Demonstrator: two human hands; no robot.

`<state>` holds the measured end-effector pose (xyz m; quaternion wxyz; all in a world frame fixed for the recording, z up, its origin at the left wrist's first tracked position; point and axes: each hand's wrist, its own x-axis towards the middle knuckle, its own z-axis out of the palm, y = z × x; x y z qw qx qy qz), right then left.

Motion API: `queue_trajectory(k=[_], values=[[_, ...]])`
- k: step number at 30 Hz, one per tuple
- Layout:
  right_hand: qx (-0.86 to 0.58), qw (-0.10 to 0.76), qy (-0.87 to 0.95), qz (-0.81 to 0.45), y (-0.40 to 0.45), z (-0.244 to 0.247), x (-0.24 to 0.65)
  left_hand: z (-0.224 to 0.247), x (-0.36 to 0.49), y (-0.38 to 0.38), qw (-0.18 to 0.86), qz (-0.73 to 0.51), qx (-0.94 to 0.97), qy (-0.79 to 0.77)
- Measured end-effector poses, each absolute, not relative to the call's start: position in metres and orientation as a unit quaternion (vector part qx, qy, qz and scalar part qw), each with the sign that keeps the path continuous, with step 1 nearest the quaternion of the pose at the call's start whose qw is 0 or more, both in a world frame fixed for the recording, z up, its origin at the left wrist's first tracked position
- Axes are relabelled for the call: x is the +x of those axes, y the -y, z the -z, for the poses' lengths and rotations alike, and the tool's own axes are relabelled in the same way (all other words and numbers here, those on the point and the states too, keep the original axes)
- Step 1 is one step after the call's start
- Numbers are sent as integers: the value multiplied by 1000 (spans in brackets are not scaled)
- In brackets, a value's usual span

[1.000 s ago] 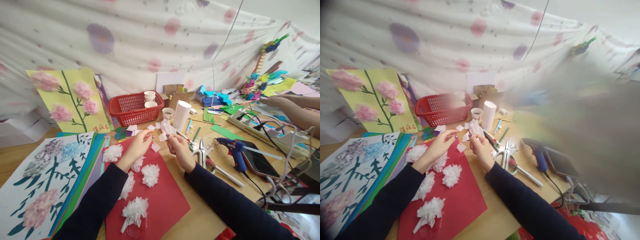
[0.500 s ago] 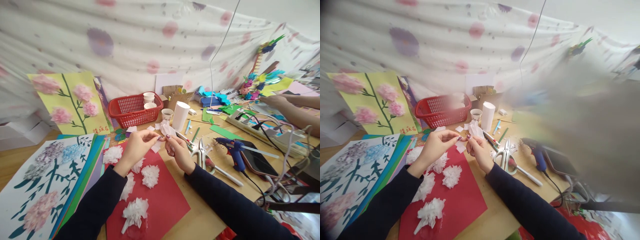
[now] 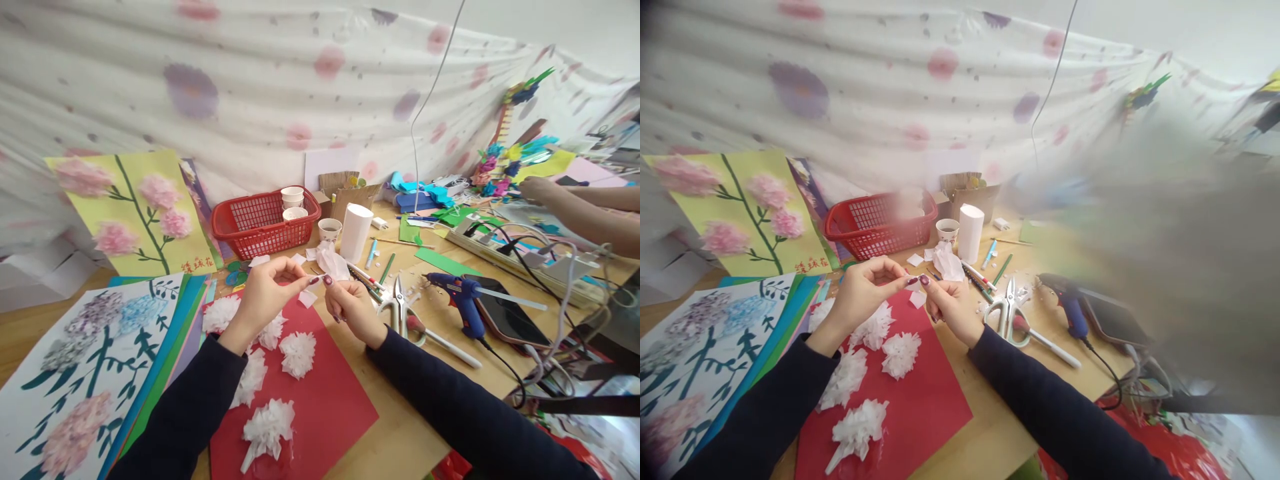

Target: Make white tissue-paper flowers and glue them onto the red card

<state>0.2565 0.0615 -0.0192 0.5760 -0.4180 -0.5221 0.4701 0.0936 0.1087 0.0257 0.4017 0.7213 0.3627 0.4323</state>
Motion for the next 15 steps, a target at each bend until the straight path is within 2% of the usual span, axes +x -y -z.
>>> queue_trajectory(k=[8, 15], values=[[-404, 593, 480, -505, -63, 19, 255, -18, 93, -112, 403, -484, 701, -335], [-360, 581, 450, -574, -63, 18, 255, -21, 94, -110, 408, -463, 713, -333]])
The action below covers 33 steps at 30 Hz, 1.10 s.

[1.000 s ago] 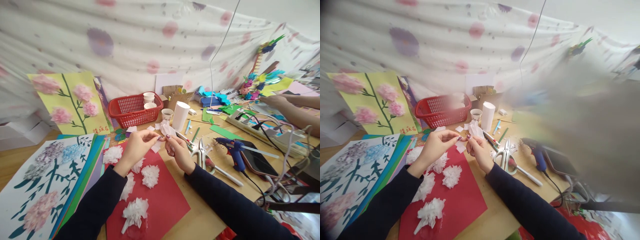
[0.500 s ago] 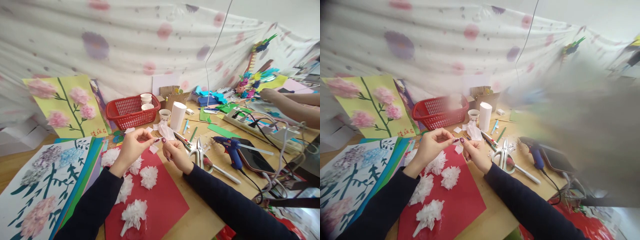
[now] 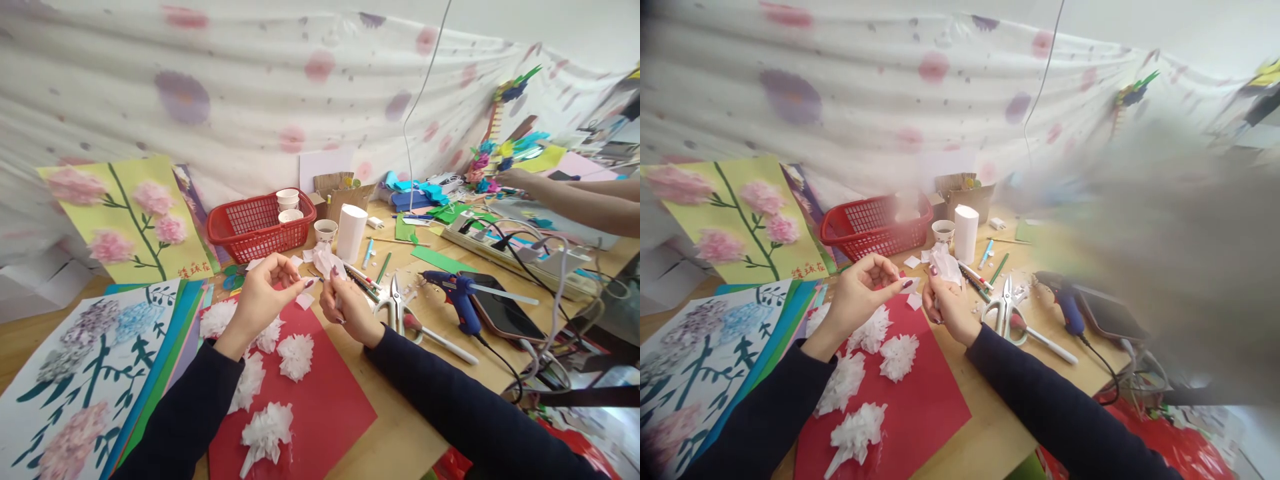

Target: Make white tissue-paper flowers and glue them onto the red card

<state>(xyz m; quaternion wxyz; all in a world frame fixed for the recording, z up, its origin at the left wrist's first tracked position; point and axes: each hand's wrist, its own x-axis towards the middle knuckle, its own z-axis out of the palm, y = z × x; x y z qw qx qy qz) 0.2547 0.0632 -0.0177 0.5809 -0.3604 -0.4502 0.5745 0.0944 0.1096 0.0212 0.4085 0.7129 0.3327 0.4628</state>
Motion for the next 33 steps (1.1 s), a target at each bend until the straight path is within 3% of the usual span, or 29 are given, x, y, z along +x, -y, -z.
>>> queue_trajectory(k=[9, 15, 24, 33], values=[[-273, 560, 404, -670, -65, 12, 261, -25, 94, -110, 416, -464, 705, -337], [-221, 561, 398, -692, -64, 10, 264, -28, 93, -106, 387, -386, 781, -304], [-238, 552, 412, -685, -66, 10, 266, -32, 96, -99, 202, -376, 870, -245], [-260, 538, 419, -684, -66, 13, 264, -33, 97, -94, 137, -366, 885, -254]])
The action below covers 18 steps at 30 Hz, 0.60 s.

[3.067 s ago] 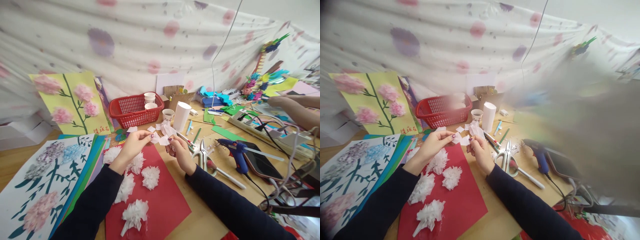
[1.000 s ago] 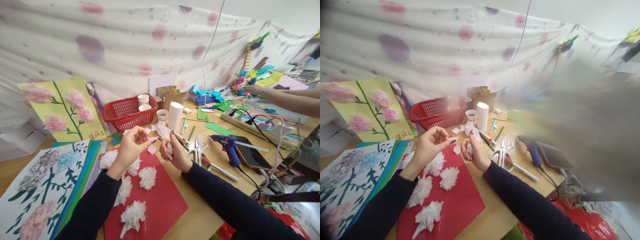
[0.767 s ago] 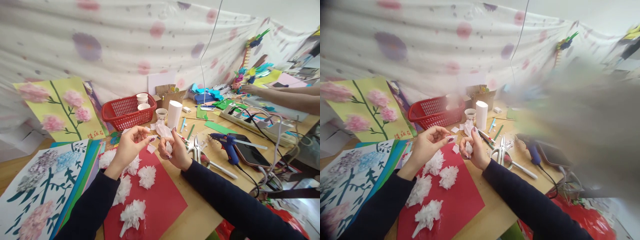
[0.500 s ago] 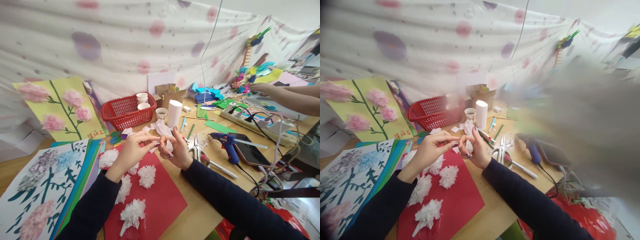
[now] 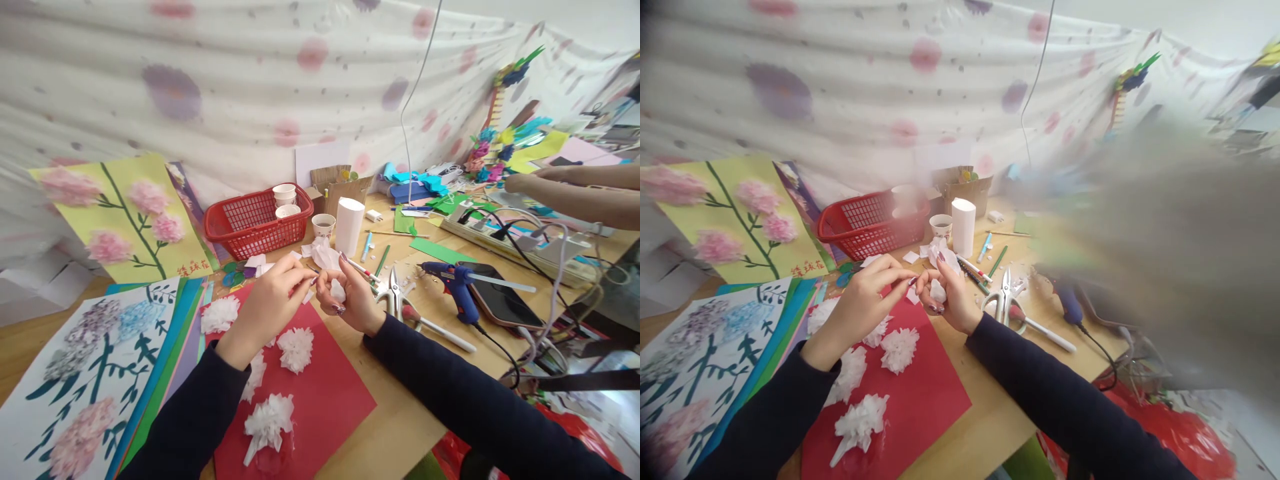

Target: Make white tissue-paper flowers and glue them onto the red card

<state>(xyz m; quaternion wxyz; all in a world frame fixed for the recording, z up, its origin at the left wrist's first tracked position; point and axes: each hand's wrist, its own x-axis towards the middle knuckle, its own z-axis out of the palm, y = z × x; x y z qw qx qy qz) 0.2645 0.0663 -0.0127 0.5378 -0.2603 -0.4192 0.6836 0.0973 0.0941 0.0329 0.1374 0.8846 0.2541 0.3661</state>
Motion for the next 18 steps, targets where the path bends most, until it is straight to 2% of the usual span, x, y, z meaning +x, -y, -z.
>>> queue_trajectory(k=[8, 18], values=[[-296, 596, 379, -644, -64, 8, 260, -34, 97, -97, 248, -402, 818, -328], [-358, 573, 421, -605, -62, 12, 257, -30, 101, -101, 433, -421, 714, -354]])
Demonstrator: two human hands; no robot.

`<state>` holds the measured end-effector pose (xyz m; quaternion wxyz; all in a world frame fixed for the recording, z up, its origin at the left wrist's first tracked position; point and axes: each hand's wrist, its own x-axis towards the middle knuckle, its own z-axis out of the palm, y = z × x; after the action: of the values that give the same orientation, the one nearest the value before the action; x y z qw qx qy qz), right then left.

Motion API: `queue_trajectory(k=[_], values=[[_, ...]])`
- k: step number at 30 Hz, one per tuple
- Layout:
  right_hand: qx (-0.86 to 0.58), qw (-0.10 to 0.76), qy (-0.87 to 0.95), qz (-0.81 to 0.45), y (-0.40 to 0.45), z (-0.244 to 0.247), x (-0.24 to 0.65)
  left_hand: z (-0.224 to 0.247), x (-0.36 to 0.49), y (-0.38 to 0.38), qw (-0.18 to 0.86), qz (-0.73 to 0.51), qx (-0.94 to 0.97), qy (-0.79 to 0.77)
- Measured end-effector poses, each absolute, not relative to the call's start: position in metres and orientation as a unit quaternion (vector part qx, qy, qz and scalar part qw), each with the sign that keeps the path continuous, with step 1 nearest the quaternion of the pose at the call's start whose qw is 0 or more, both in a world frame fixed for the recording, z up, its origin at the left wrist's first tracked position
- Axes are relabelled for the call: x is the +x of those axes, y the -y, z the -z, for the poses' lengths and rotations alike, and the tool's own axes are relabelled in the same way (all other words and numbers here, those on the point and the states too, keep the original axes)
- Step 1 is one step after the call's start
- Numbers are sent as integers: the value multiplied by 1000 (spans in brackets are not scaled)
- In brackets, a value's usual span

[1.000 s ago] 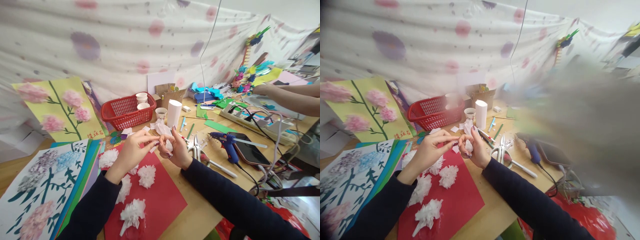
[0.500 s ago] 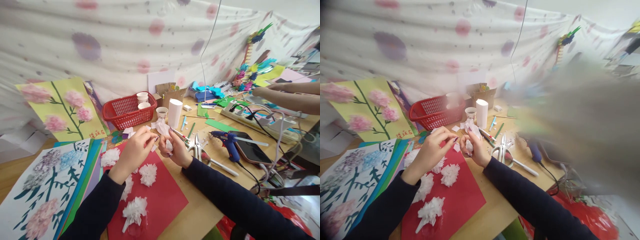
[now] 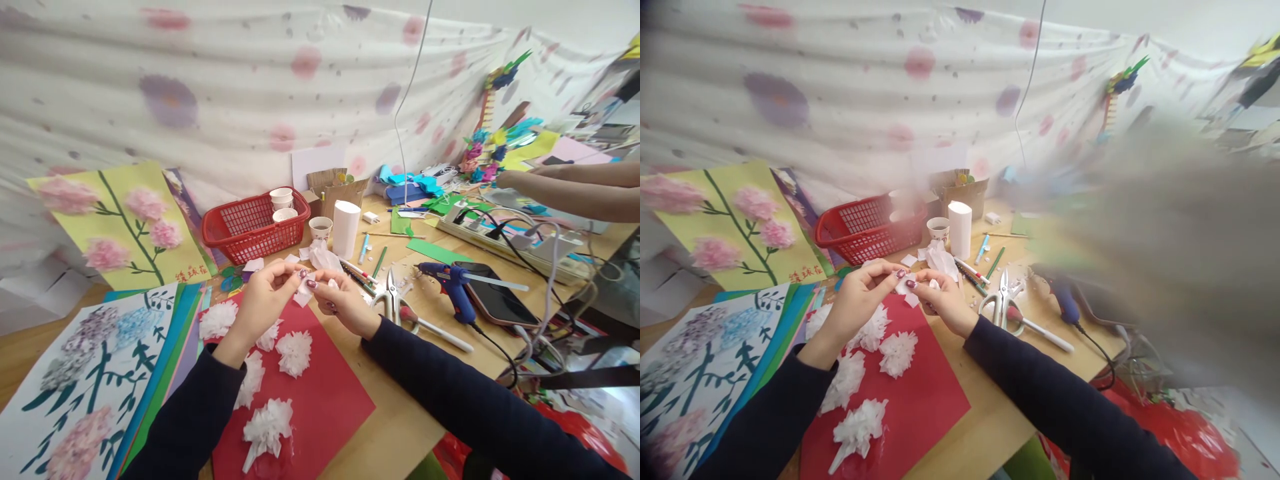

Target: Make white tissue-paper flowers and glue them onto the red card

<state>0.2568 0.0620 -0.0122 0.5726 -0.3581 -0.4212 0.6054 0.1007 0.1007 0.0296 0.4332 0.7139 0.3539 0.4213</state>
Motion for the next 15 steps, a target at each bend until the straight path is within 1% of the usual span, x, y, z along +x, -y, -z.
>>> queue_trajectory(k=[4, 9, 12, 15], values=[[-375, 577, 410, -599, -64, 13, 257, -32, 100, -103, 518, -461, 632, -344], [-396, 567, 401, -601, -65, 15, 256, -38, 99, -106, 641, -491, 517, -284], [-404, 564, 386, -608, -66, 15, 256, -40, 99, -105, 685, -485, 467, -277], [-410, 561, 383, -609, -66, 15, 256, -41, 98, -104, 697, -481, 450, -283]])
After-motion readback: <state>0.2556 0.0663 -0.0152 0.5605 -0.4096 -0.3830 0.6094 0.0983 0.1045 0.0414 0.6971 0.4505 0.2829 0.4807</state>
